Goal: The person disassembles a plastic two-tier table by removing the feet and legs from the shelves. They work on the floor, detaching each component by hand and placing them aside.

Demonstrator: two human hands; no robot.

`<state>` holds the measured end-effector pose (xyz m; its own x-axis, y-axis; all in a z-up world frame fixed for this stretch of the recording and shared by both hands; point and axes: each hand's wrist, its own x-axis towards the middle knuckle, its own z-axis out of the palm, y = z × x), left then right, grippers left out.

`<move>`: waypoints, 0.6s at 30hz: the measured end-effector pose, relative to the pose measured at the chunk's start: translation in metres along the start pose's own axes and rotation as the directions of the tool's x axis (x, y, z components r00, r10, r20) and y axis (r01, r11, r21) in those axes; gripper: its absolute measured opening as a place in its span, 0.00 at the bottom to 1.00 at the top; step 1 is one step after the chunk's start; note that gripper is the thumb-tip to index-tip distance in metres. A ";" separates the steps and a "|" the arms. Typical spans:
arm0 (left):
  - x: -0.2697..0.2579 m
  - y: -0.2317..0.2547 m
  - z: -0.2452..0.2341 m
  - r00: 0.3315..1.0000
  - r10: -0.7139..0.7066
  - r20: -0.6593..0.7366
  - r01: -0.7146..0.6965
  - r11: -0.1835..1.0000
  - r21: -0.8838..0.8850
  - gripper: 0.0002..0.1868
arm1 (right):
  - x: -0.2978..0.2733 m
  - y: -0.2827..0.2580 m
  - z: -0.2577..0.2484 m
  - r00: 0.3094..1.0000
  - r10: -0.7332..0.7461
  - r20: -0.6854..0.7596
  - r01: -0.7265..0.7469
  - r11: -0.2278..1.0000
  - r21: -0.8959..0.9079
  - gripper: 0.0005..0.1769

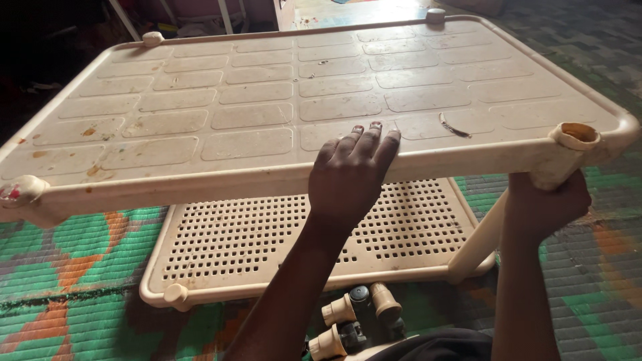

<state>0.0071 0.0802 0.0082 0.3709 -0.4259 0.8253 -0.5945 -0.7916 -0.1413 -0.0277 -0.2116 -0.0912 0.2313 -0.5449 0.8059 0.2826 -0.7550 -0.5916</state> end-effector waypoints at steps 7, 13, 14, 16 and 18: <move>0.003 -0.003 0.000 1.000 0.000 0.005 0.000 1.000 -0.023 0.14 | 0.006 0.010 0.005 0.949 0.287 0.127 -0.309 0.925 0.219 0.27; 0.001 -0.002 -0.001 0.999 -0.010 -0.042 0.009 0.999 -0.032 0.13 | 0.013 0.010 -0.007 0.922 0.263 0.286 -0.353 0.874 0.333 0.47; 0.001 -0.002 -0.001 0.999 -0.013 -0.036 0.011 0.999 -0.037 0.13 | 0.013 0.010 -0.008 0.901 0.279 0.333 -0.382 0.872 0.305 0.47; 0.000 -0.002 -0.001 0.999 -0.016 -0.037 0.014 0.999 -0.043 0.13 | 0.013 0.009 -0.008 0.983 -0.014 0.186 -0.042 0.954 0.295 0.48; 0.000 -0.001 0.000 0.999 -0.018 -0.039 0.016 0.999 -0.047 0.13 | 0.013 0.006 -0.009 0.982 -0.034 0.185 -0.011 0.972 0.236 0.38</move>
<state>0.0075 0.0810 0.0079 0.3535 -0.3941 0.8484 -0.6209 -0.7772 -0.1023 -0.0316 -0.2271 -0.0839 0.3901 -0.4420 0.8078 0.4917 -0.6417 -0.5886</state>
